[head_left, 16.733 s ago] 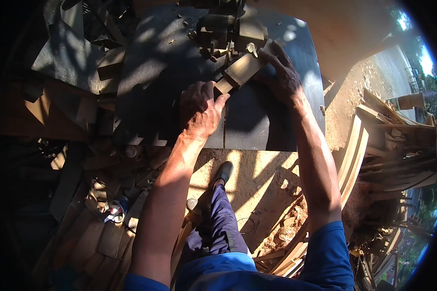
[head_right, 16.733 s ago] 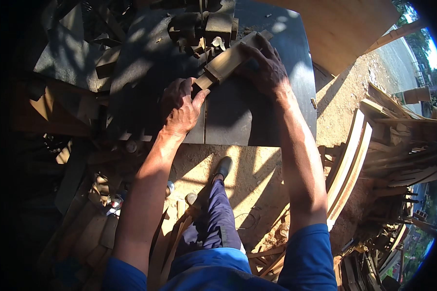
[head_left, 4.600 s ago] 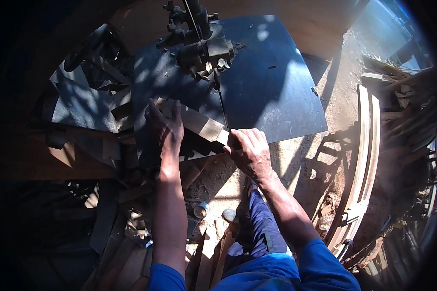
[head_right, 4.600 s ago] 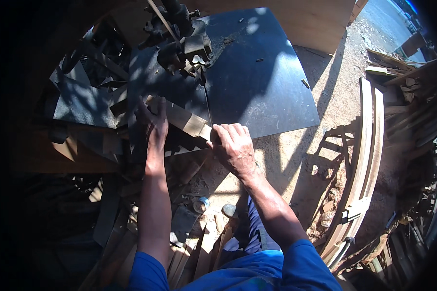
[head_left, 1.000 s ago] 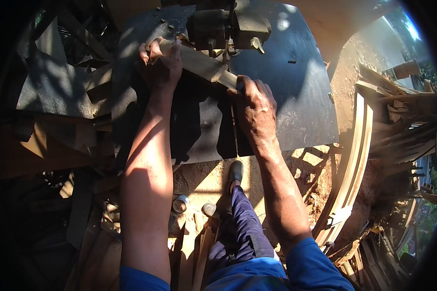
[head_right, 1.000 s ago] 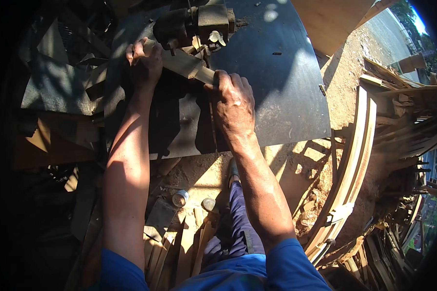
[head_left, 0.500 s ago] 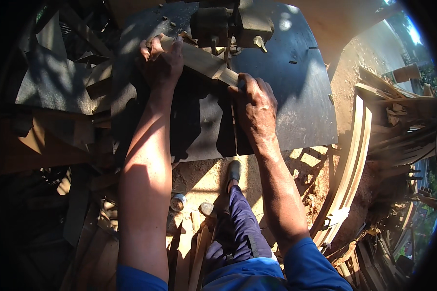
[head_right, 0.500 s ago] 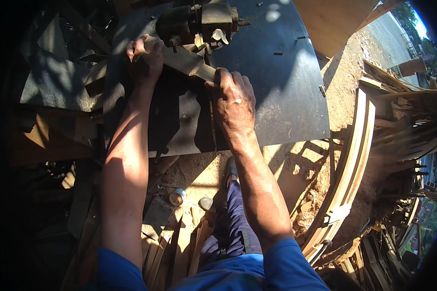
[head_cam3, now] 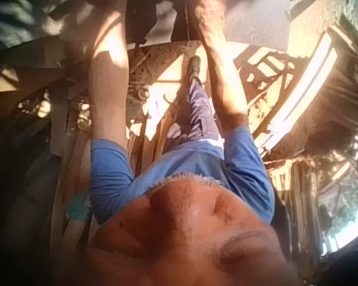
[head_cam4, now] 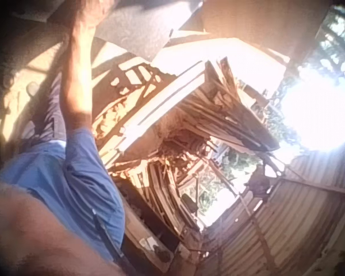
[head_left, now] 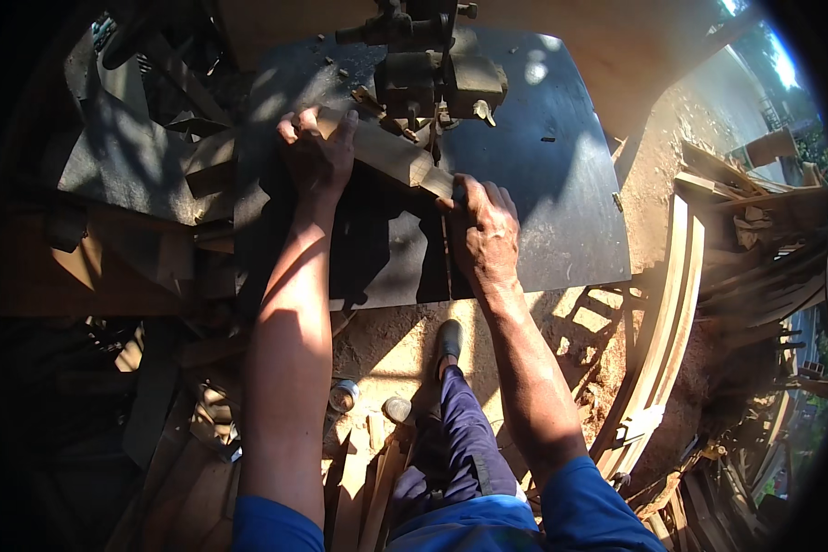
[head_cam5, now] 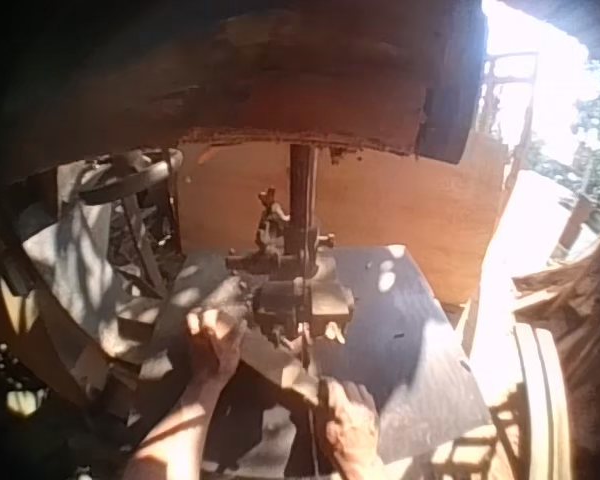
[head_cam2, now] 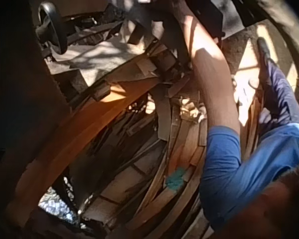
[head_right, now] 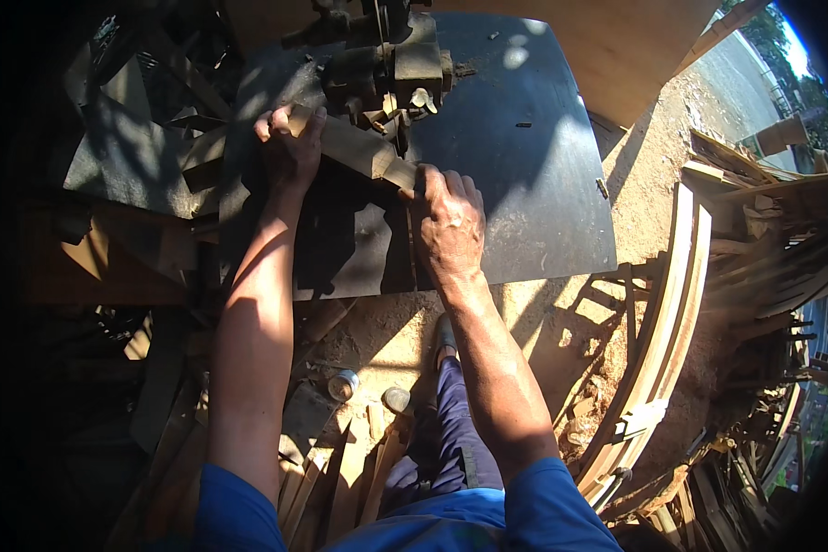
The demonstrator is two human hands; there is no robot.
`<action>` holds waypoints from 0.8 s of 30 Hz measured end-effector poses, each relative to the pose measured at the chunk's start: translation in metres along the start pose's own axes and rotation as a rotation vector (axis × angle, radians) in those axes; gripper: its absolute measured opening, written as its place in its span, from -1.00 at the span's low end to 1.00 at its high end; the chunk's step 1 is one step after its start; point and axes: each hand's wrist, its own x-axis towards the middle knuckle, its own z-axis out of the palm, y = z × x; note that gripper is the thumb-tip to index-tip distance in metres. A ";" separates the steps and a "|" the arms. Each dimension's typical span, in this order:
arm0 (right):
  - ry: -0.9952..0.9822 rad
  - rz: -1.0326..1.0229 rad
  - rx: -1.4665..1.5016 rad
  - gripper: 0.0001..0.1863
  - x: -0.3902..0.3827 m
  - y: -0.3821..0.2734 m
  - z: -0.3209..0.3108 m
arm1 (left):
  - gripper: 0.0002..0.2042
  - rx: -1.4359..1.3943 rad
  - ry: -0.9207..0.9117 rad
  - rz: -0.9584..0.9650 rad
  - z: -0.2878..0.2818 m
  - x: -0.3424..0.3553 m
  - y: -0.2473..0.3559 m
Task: The person saws a piece of wood using a band saw, guiding the wood through the blade by hand and turning it to cut along marked lines.
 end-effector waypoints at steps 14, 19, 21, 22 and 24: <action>-0.220 0.018 0.061 -0.60 -0.058 0.000 -0.067 | -0.42 -0.032 -0.254 0.168 -0.127 -0.097 -0.010; -0.075 0.193 0.160 -0.57 -0.047 0.065 -0.092 | -0.43 -0.202 -0.354 0.352 -0.139 -0.151 0.011; -0.114 0.523 0.512 -0.56 -0.034 0.067 -0.088 | -0.45 -0.247 -0.292 0.390 -0.134 -0.165 0.023; -0.046 0.337 0.319 -0.59 -0.027 0.074 -0.083 | -0.48 -0.271 -0.291 0.401 -0.128 -0.167 0.030; 0.029 -0.008 -0.002 -0.64 -0.017 0.091 -0.072 | -0.55 -0.284 -0.275 0.400 -0.111 -0.172 0.045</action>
